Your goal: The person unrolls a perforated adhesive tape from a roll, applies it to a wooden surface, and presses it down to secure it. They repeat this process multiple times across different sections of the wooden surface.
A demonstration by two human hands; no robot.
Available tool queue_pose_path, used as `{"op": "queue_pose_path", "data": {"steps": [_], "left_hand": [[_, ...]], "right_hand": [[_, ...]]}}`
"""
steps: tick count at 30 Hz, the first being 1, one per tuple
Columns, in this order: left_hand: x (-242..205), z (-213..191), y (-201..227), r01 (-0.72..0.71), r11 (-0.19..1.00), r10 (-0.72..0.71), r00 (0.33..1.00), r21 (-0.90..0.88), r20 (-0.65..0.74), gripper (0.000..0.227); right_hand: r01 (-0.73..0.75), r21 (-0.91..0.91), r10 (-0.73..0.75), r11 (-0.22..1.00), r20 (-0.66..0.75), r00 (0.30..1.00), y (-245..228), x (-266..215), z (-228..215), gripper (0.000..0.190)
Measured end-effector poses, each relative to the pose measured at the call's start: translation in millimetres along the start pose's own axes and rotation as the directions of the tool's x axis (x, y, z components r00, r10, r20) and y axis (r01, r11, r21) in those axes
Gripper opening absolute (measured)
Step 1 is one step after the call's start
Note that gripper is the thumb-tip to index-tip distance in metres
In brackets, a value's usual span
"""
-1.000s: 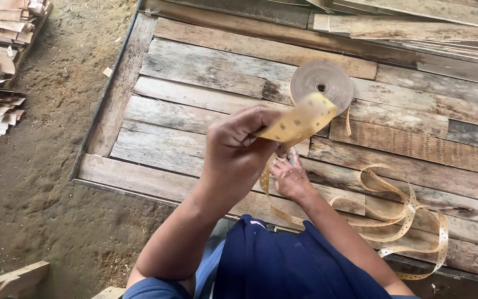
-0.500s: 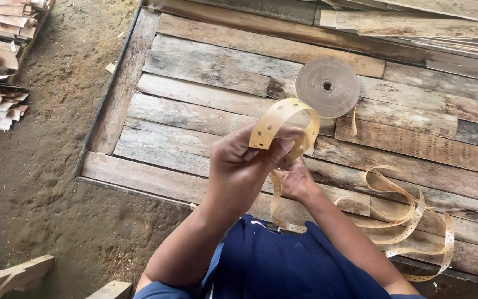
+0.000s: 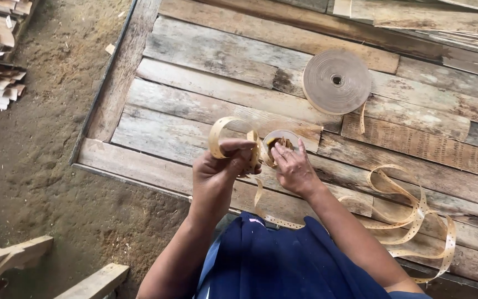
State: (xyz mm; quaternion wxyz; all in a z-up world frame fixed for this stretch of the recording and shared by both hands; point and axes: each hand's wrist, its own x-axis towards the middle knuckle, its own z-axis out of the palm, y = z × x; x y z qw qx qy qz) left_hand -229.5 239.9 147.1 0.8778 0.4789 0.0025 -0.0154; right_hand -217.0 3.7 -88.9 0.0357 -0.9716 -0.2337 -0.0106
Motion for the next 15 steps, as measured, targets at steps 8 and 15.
{"op": "queue_pose_path", "data": {"steps": [8,15], "left_hand": [[-6.0,5.2,-1.7,-0.033,0.999,0.034,0.999,0.013,-0.03,0.014],[-6.5,11.7,-15.5,0.023,1.0,-0.024,1.0,0.001,0.02,0.015]], "right_hand": [[-0.01,-0.009,0.011,1.0,0.049,0.999,3.4,-1.4,-5.4,0.065],[-0.048,-0.026,0.05,0.998,0.088,0.995,-4.2,-1.4,-15.2,0.075]]}}
